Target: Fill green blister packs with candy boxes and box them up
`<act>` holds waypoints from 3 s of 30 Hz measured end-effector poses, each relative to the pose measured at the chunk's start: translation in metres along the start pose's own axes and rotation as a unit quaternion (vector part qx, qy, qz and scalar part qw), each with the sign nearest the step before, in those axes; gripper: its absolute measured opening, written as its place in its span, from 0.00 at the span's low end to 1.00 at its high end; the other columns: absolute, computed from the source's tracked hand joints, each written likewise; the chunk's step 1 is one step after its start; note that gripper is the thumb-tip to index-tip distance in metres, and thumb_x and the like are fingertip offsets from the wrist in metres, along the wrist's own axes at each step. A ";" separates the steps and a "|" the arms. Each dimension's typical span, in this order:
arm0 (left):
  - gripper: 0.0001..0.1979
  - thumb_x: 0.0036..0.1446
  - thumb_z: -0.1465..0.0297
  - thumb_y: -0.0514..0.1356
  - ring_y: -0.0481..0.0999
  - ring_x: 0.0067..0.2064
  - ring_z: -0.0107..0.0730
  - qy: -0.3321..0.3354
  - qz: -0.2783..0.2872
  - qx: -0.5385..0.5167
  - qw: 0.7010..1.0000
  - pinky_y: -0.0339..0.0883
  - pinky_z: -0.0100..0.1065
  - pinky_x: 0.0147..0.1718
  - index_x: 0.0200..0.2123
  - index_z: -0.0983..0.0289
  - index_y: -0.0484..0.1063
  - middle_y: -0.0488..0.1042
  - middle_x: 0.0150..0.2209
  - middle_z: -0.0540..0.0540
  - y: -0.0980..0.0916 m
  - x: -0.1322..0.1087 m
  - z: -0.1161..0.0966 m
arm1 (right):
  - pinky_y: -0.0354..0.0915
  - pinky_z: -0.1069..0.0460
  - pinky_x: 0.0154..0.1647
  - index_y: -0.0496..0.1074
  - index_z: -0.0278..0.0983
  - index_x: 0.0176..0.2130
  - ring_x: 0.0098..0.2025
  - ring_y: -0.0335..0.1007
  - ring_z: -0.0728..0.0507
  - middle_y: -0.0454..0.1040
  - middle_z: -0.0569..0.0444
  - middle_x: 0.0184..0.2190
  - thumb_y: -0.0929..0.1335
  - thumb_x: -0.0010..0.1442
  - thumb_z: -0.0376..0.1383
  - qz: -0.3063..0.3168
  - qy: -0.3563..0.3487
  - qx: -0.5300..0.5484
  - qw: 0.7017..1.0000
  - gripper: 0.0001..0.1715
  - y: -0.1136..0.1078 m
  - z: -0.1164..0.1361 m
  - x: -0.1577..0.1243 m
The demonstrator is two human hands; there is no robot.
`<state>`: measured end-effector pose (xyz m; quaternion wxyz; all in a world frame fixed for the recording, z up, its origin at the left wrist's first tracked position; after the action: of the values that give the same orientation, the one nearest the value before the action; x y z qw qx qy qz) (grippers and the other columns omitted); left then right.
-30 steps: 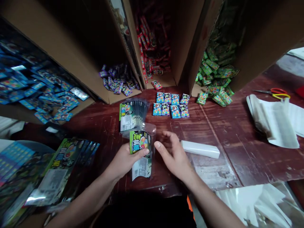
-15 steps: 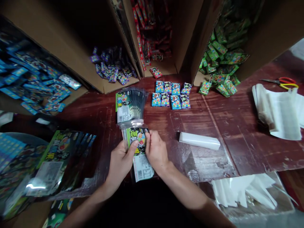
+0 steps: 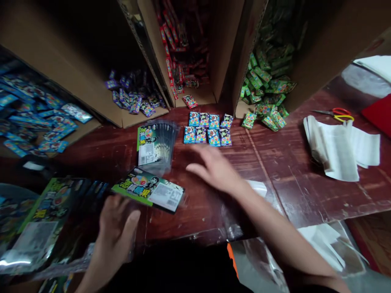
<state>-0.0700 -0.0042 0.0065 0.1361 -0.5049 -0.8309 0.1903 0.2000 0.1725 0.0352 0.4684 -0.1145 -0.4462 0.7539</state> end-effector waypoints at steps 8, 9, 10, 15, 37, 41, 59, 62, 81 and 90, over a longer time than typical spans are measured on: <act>0.42 0.55 0.73 0.62 0.45 0.74 0.59 0.394 0.367 0.382 0.751 0.41 0.63 0.70 0.71 0.54 0.53 0.45 0.75 0.59 0.008 0.056 -0.043 | 0.46 0.33 0.72 0.51 0.33 0.72 0.76 0.40 0.32 0.48 0.38 0.74 0.55 0.73 0.51 0.127 -0.084 -0.279 0.948 0.39 -0.023 -0.150 0.030; 0.42 0.54 0.72 0.63 0.46 0.74 0.60 0.388 0.380 0.391 0.743 0.41 0.64 0.69 0.71 0.55 0.55 0.47 0.75 0.60 0.014 0.067 -0.044 | 0.47 0.33 0.72 0.50 0.34 0.72 0.75 0.41 0.32 0.48 0.38 0.74 0.55 0.72 0.52 0.133 -0.085 -0.288 0.945 0.39 -0.017 -0.150 0.028; 0.41 0.53 0.70 0.64 0.49 0.73 0.60 0.377 0.389 0.396 0.742 0.42 0.64 0.69 0.70 0.56 0.56 0.51 0.73 0.61 0.019 0.076 -0.044 | 0.48 0.33 0.71 0.50 0.34 0.72 0.75 0.43 0.31 0.49 0.38 0.74 0.55 0.72 0.53 0.134 -0.082 -0.293 0.943 0.40 -0.014 -0.148 0.026; 0.42 0.53 0.58 0.68 0.63 0.65 0.57 0.315 0.455 0.369 0.747 0.60 0.56 0.62 0.69 0.49 0.58 0.60 0.68 0.60 0.021 0.076 -0.037 | 0.59 0.29 0.62 0.55 0.38 0.71 0.68 0.54 0.24 0.53 0.40 0.73 0.55 0.71 0.55 0.140 -0.050 -0.298 0.943 0.39 -0.018 -0.133 0.013; 0.48 0.46 0.55 0.73 0.65 0.60 0.55 0.281 0.287 0.268 0.876 0.61 0.55 0.62 0.65 0.65 0.57 0.66 0.59 0.65 0.021 0.019 -0.009 | 0.61 0.30 0.59 0.60 0.41 0.68 0.59 0.59 0.26 0.62 0.37 0.61 0.70 0.63 0.50 0.064 -0.032 -0.074 0.995 0.40 0.061 0.036 -0.113; 0.45 0.49 0.53 0.71 0.65 0.60 0.53 0.314 0.368 0.245 0.840 0.60 0.52 0.63 0.66 0.64 0.59 0.66 0.59 0.64 0.021 0.020 -0.007 | 0.63 0.32 0.60 0.58 0.42 0.69 0.61 0.60 0.28 0.62 0.40 0.64 0.70 0.63 0.52 0.141 -0.083 -0.010 0.986 0.41 0.069 0.040 -0.121; 0.55 0.45 0.39 0.67 0.64 0.56 0.55 0.325 0.348 0.347 0.808 0.56 0.52 0.57 0.70 0.57 0.54 0.65 0.61 0.62 0.026 0.016 0.005 | 0.61 0.32 0.66 0.58 0.45 0.68 0.66 0.61 0.31 0.64 0.43 0.63 0.76 0.57 0.51 0.141 -0.048 0.124 0.981 0.48 0.027 0.003 -0.131; 0.56 0.45 0.40 0.68 0.64 0.57 0.55 0.321 0.341 0.329 0.820 0.56 0.52 0.59 0.70 0.58 0.54 0.65 0.60 0.63 0.028 0.012 0.005 | 0.60 0.32 0.67 0.59 0.45 0.68 0.66 0.62 0.32 0.65 0.43 0.63 0.76 0.56 0.51 0.146 -0.037 0.145 0.978 0.47 0.027 0.005 -0.130; 0.48 0.48 0.46 0.68 0.66 0.58 0.57 0.293 0.327 0.325 0.838 0.59 0.54 0.57 0.69 0.57 0.58 0.67 0.59 0.62 0.043 0.005 -0.015 | 0.45 0.22 0.69 0.62 0.36 0.65 0.69 0.56 0.25 0.63 0.33 0.65 0.76 0.48 0.61 0.064 -0.042 0.026 0.997 0.56 0.050 0.024 -0.117; 0.59 0.34 0.40 0.72 0.66 0.61 0.65 0.260 0.376 0.376 0.806 0.63 0.59 0.59 0.68 0.57 0.62 0.67 0.64 0.65 0.057 0.049 -0.041 | 0.65 0.28 0.64 0.65 0.42 0.64 0.72 0.51 0.26 0.59 0.39 0.70 0.72 0.59 0.54 0.004 -0.009 0.015 1.000 0.41 0.025 0.014 -0.105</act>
<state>-0.0301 0.0706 0.0187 0.4439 -0.7178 -0.3731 0.3853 0.2326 0.0758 -0.0024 0.4631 -0.1025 -0.4381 0.7636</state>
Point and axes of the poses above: each hand's wrist, its own x-axis towards the middle knuckle, its own y-axis out of the palm, z = x × y, the point moved 1 cm from there along x, towards the middle knuckle
